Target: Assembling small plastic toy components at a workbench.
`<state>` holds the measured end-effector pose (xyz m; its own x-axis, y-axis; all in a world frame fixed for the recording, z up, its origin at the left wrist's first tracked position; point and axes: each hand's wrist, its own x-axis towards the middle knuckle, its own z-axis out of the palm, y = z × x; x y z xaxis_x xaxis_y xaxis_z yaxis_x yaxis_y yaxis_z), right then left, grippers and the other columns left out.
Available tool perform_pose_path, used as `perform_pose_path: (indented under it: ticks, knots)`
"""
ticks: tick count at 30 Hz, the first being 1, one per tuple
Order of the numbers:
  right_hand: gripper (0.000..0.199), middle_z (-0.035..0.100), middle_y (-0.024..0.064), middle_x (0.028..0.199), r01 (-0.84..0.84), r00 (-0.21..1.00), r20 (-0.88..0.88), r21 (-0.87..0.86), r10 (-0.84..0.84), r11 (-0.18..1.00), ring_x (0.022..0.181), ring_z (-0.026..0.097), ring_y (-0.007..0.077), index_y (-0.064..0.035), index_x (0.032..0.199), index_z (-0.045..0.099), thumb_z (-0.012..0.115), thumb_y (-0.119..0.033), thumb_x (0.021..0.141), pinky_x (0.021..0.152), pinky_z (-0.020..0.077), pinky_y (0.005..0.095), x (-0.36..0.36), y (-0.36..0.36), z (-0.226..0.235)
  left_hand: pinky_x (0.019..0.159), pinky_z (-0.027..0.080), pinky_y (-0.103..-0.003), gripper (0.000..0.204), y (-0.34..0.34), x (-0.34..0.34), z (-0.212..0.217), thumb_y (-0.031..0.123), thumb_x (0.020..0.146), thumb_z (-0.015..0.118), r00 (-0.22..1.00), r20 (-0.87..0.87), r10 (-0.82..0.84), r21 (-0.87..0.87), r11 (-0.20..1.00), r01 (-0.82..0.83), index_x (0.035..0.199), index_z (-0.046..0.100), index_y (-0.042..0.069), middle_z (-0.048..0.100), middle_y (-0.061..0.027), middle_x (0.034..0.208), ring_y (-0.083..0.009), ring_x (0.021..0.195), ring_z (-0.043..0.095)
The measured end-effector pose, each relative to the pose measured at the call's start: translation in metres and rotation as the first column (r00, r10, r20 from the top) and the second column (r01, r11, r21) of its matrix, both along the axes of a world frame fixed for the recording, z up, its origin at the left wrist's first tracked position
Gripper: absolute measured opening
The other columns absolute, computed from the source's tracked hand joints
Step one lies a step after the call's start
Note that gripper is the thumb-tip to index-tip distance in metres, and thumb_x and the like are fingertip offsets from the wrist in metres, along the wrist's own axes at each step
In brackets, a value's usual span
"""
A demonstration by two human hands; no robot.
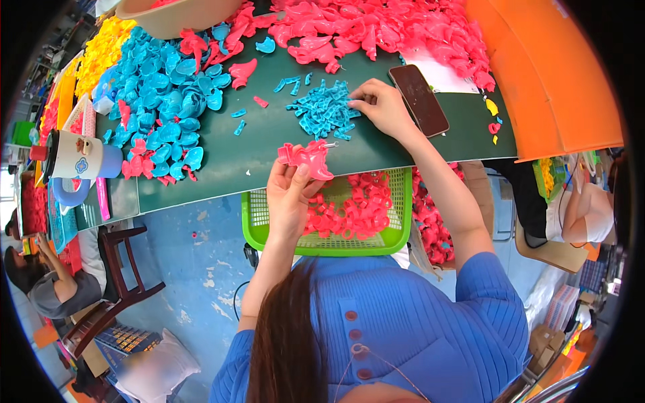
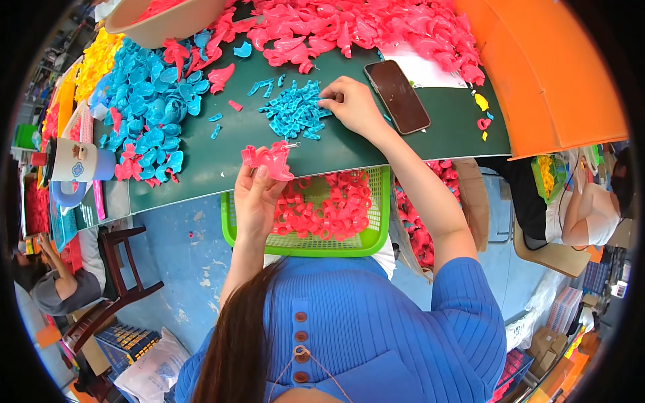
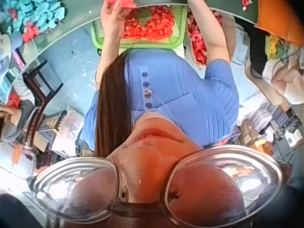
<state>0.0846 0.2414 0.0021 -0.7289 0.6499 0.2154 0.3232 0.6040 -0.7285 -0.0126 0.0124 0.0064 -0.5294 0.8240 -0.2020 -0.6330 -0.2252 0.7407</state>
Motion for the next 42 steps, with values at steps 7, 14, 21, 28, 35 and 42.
perform_pose_path:
  ticks: [7, 14, 21, 28, 35, 42]
  knots:
    - [0.013, 0.062, 0.0056, 0.074, 0.123, 0.982, -0.123, -0.156, -0.143, 0.98, 0.065, 0.056, 0.0093, -0.0029, 0.085, 0.069, 0.067, -0.012, 0.076, 0.062, 0.0445, 0.0231, 0.006, -0.001, 0.018, 0.084, 0.05, -0.032, 0.037, -0.002, -0.005, 0.003, 0.001, 0.08, 0.064, 0.989, -0.093, 0.111, 0.027, 0.994, -0.109, 0.11, 0.043, 0.003, 0.054, -0.0098, 0.112, -0.0181, 0.1, 0.057]
    - [0.014, 0.065, 0.0089, 0.084, -0.15, 0.943, -0.325, -0.234, 0.069, 0.96, 0.077, 0.059, 0.0114, 0.0008, 0.089, 0.068, 0.066, 0.0, 0.076, 0.071, 0.0463, 0.0233, 0.012, -0.104, 0.039, 0.087, 0.047, -0.03, 0.045, 0.008, 0.005, -0.002, -0.005, 0.074, 0.068, 0.974, -0.129, 0.187, 0.096, 0.98, -0.176, 0.108, 0.04, 0.0, 0.054, -0.0148, 0.11, -0.0183, 0.1, 0.056]
    - [0.016, 0.065, 0.009, 0.085, -0.091, 0.914, -0.404, -0.297, -0.039, 0.95, 0.074, 0.057, 0.01, 0.0006, 0.091, 0.068, 0.065, 0.003, 0.075, 0.069, 0.0447, 0.0223, 0.012, -0.115, 0.033, 0.086, 0.048, -0.029, 0.046, 0.01, 0.011, -0.001, -0.005, 0.072, 0.07, 0.949, -0.221, 0.227, 0.139, 0.97, -0.199, 0.108, 0.04, -0.001, 0.053, -0.0154, 0.111, -0.0178, 0.099, 0.056]
    - [0.016, 0.065, 0.0092, 0.084, -0.107, 0.914, -0.406, -0.281, -0.017, 0.954, 0.076, 0.06, 0.0128, 0.0002, 0.089, 0.068, 0.064, 0.004, 0.075, 0.069, 0.046, 0.0241, 0.01, -0.115, 0.034, 0.086, 0.047, -0.028, 0.046, 0.01, 0.011, 0.001, -0.005, 0.072, 0.07, 0.937, -0.26, 0.234, 0.134, 0.97, -0.205, 0.107, 0.04, -0.001, 0.052, -0.015, 0.111, -0.0174, 0.1, 0.055]
    - [0.02, 0.064, 0.0129, 0.085, -0.154, 0.92, -0.355, 0.066, 0.167, 0.986, 0.077, 0.062, 0.0223, 0.0013, 0.089, 0.066, 0.06, 0.007, 0.071, 0.067, 0.0485, 0.0295, 0.008, -0.112, 0.036, 0.085, 0.047, -0.028, 0.044, 0.01, 0.009, -0.003, -0.003, 0.072, 0.071, 0.925, -0.266, 0.272, 0.136, 0.96, -0.244, 0.104, 0.04, 0.0, 0.052, -0.0141, 0.109, -0.0167, 0.099, 0.055]
    - [0.023, 0.062, 0.0142, 0.084, -0.168, 0.919, -0.294, 0.306, 0.261, 0.937, 0.074, 0.06, 0.0253, 0.0039, 0.089, 0.062, 0.058, 0.008, 0.066, 0.063, 0.0484, 0.0317, 0.005, -0.12, 0.036, 0.082, 0.049, -0.027, 0.043, 0.01, 0.011, -0.002, -0.003, 0.073, 0.071, 0.915, -0.276, 0.294, 0.173, 0.952, -0.254, 0.103, 0.039, 0.001, 0.053, -0.0135, 0.106, -0.0167, 0.096, 0.057]
